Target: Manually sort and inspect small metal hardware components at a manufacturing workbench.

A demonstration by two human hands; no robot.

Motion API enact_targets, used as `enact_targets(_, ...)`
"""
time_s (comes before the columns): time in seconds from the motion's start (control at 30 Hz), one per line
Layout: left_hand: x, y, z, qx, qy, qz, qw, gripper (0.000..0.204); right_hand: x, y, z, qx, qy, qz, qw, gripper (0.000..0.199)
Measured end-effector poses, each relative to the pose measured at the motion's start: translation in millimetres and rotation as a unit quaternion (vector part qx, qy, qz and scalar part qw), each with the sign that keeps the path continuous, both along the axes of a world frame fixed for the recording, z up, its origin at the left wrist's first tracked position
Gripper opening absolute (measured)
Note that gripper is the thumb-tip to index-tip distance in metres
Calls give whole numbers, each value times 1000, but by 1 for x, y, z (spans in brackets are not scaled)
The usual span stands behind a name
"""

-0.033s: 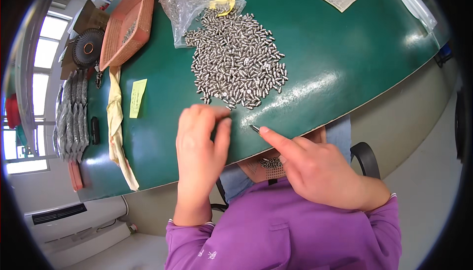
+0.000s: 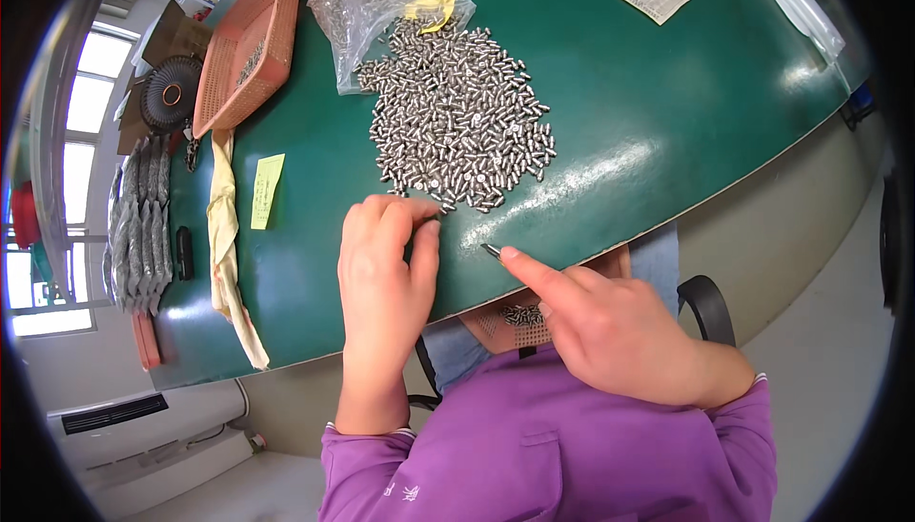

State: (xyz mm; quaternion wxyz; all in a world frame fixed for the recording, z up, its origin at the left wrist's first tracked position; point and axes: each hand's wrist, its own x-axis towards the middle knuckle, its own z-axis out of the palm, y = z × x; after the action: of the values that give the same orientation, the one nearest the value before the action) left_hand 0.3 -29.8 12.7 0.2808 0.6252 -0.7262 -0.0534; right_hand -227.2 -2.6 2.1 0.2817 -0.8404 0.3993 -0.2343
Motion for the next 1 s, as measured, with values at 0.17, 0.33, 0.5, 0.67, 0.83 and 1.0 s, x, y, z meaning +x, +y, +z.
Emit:
enact_targets(0.17,3,-7,-9,-8,-2,-34,999,12,-1,-1,-2,8,-13,8,1000,68)
enact_targets(0.33,-2,5,-3,47,22,-60,997,13,1,-1,-3,-8,-9,11,1000,69)
enact_targets(0.5,-10,8,-4,43,43,-68,996,15,4,2,3,31,10,-18,999,62)
enact_targets(0.67,-11,10,-4,39,43,-73,996,15,5,2,-3,-19,7,-1,1000,67)
enact_targets(0.83,-12,12,-7,50,70,-65,994,16,6,3,-4,-21,3,-9,1000,61)
enact_targets(1.0,-12,12,-10,50,79,-61,994,16,7,4,-6,-30,0,-15,999,58)
